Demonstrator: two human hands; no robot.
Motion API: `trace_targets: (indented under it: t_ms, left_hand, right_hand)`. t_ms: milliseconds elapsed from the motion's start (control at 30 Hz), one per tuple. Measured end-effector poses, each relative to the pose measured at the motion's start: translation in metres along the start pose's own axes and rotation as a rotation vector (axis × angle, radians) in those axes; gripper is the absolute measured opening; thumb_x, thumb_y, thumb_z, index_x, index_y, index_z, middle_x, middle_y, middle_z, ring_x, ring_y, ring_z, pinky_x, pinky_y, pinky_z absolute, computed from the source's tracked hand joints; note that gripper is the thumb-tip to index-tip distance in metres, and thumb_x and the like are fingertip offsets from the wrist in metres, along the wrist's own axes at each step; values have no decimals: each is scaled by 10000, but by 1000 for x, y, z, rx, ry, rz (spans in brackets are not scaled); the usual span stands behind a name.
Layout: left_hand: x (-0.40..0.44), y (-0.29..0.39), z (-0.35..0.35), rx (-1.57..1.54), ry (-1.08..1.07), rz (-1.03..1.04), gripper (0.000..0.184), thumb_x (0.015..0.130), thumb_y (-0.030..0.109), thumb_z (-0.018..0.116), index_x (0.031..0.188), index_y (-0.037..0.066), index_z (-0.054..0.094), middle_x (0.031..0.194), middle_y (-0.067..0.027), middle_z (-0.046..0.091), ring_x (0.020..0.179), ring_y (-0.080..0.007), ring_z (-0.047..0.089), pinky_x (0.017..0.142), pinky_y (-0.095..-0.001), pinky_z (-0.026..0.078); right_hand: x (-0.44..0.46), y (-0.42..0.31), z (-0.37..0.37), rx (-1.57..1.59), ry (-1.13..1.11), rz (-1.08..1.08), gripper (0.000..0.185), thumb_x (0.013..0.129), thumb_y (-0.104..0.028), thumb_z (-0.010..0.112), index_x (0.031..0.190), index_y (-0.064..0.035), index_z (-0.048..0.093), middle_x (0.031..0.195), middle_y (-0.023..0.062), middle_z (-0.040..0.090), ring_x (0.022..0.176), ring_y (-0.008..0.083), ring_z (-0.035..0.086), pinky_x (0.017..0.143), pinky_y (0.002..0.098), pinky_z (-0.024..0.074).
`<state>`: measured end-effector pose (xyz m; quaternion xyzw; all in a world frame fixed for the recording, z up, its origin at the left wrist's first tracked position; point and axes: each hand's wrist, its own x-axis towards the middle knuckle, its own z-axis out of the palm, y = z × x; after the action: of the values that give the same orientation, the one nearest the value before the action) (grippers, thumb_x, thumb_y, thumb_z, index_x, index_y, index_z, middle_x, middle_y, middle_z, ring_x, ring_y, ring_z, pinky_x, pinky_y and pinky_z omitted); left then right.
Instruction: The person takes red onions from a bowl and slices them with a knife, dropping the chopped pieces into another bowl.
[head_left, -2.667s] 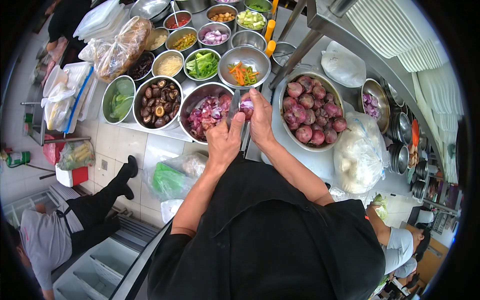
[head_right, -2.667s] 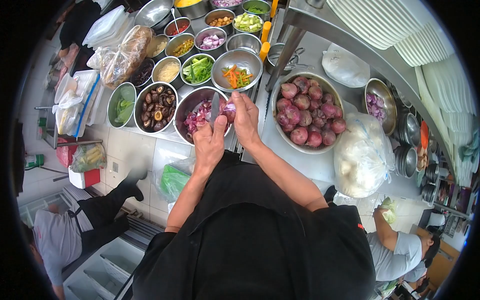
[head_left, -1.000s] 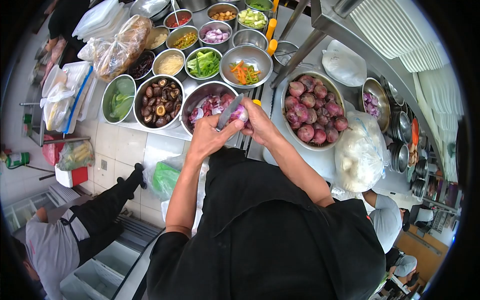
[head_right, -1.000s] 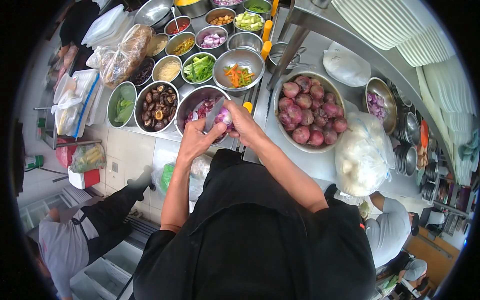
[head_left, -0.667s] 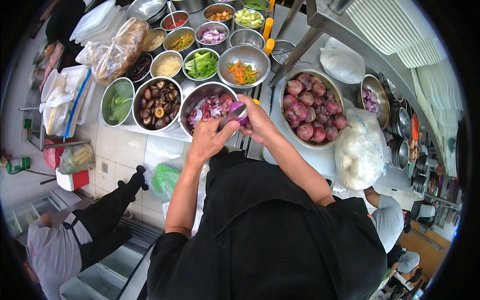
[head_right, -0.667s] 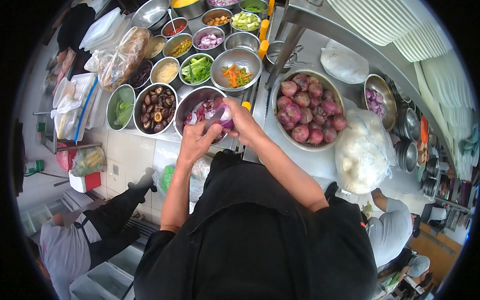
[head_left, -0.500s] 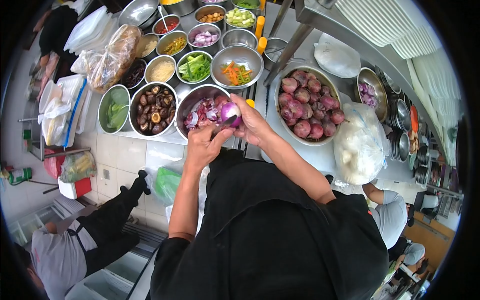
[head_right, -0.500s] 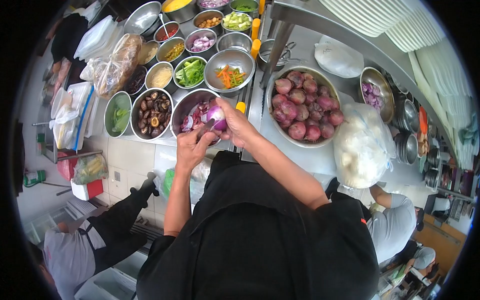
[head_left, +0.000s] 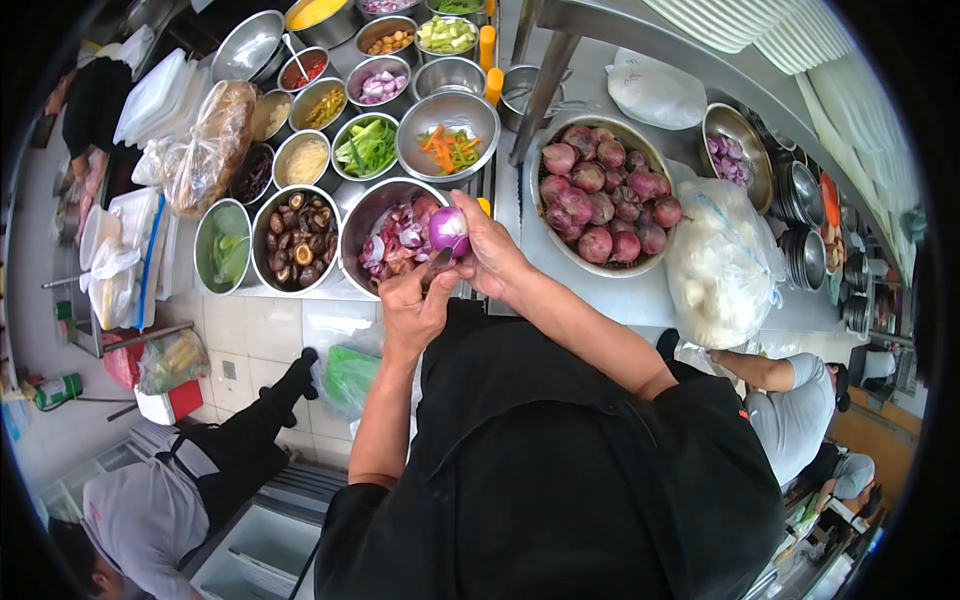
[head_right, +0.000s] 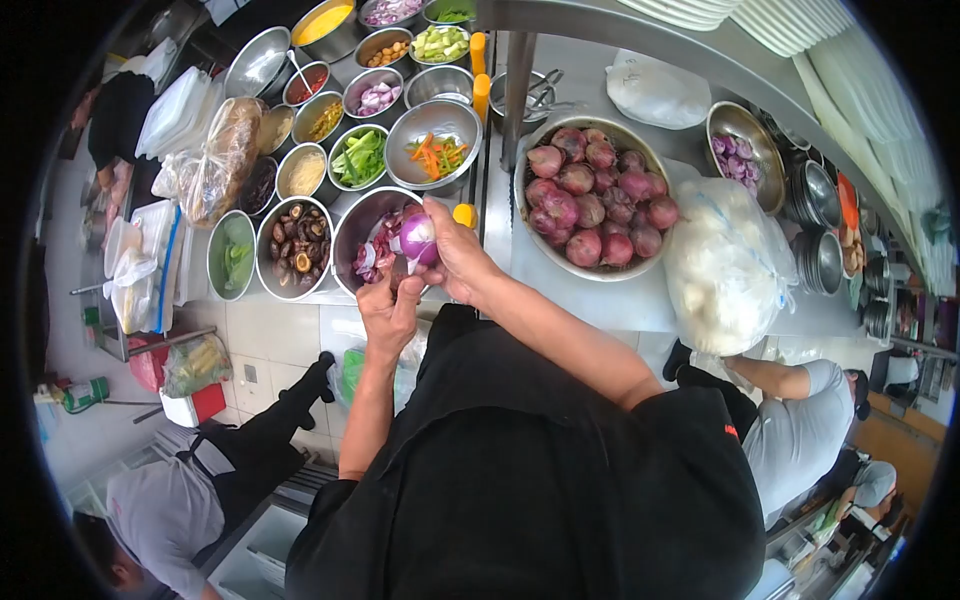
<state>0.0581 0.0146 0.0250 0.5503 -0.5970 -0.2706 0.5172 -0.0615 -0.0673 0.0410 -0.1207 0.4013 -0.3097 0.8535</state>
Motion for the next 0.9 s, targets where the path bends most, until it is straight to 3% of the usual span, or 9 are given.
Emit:
trace_targets:
  t_ms: [67, 200, 300, 433, 567, 633, 733, 833, 900]
  left_hand:
    - [0, 2, 8, -17, 55, 63, 345, 922, 286, 637, 777, -23, 684, 606, -60, 651, 486, -131, 553, 507, -278, 436]
    - [-12, -10, 10, -263, 200, -301, 532, 968, 390, 556, 580, 26, 548, 500, 4, 498, 450, -82, 454, 448, -261, 353]
    - [-3, -6, 1, -299, 220, -590, 554, 965, 418, 554, 562, 38, 543, 496, 12, 480, 446, -76, 426, 442, -252, 314]
    - [4, -32, -7, 366, 148, -381, 450, 935, 362, 608, 736, -36, 675, 590, -97, 635, 503, -122, 547, 496, -304, 433]
    - [15, -12, -11, 277, 86, -595, 394, 852, 318, 712, 858, -74, 679, 735, -209, 679, 667, -266, 675, 636, -405, 497]
    - [18, -18, -19, 676, 8, -485, 446, 769, 345, 786, 865, -76, 675, 742, -210, 681, 681, -307, 668, 652, -438, 494]
    - [23, -17, -21, 634, 7, -545, 514, 708, 363, 830, 864, -97, 659, 752, -233, 675, 665, -316, 652, 663, -440, 493]
    - [25, -9, -14, 539, 122, -538, 499, 779, 327, 786, 898, -136, 642, 794, -239, 680, 673, -263, 641, 670, -414, 495]
    - [25, -13, -13, 552, 111, -548, 486, 830, 335, 740, 909, -134, 645, 774, -207, 685, 659, -233, 617, 648, -393, 495]
  right_hand:
    - [0, -1, 0, 33, 7, -9, 424, 957, -477, 487, 921, -61, 557, 741, 70, 593, 490, 130, 509, 322, 214, 279]
    - [8, -15, -19, 197, -72, 37, 454, 969, -467, 439, 904, -28, 532, 716, 91, 531, 509, 158, 482, 327, 210, 285]
    - [10, -20, -31, 259, -94, 22, 456, 966, -473, 437, 912, -30, 533, 726, 94, 539, 519, 154, 482, 332, 208, 292]
    - [-3, -30, -40, 296, -120, 66, 481, 951, -511, 447, 918, -43, 555, 748, 83, 568, 530, 167, 511, 353, 218, 324]
    - [-40, -66, -59, 234, -179, -97, 479, 936, -518, 469, 823, -66, 582, 717, 64, 584, 539, 175, 540, 368, 228, 329]
    - [-68, -97, -72, 178, -112, -306, 410, 924, -481, 512, 944, -77, 576, 745, 56, 594, 559, 179, 560, 372, 239, 332]
    - [-110, -155, -109, 176, 85, -414, 367, 905, -421, 580, 1071, -98, 533, 850, 59, 614, 617, 191, 588, 420, 250, 410]
    - [-145, -218, -164, -124, 362, -688, 294, 923, -360, 591, 1083, -115, 568, 917, 49, 635, 732, 145, 626, 572, 277, 493]
    - [-162, -267, -225, -360, 507, -690, 329, 918, -358, 604, 1144, -119, 577, 991, 42, 649, 819, 135, 629, 717, 301, 510]
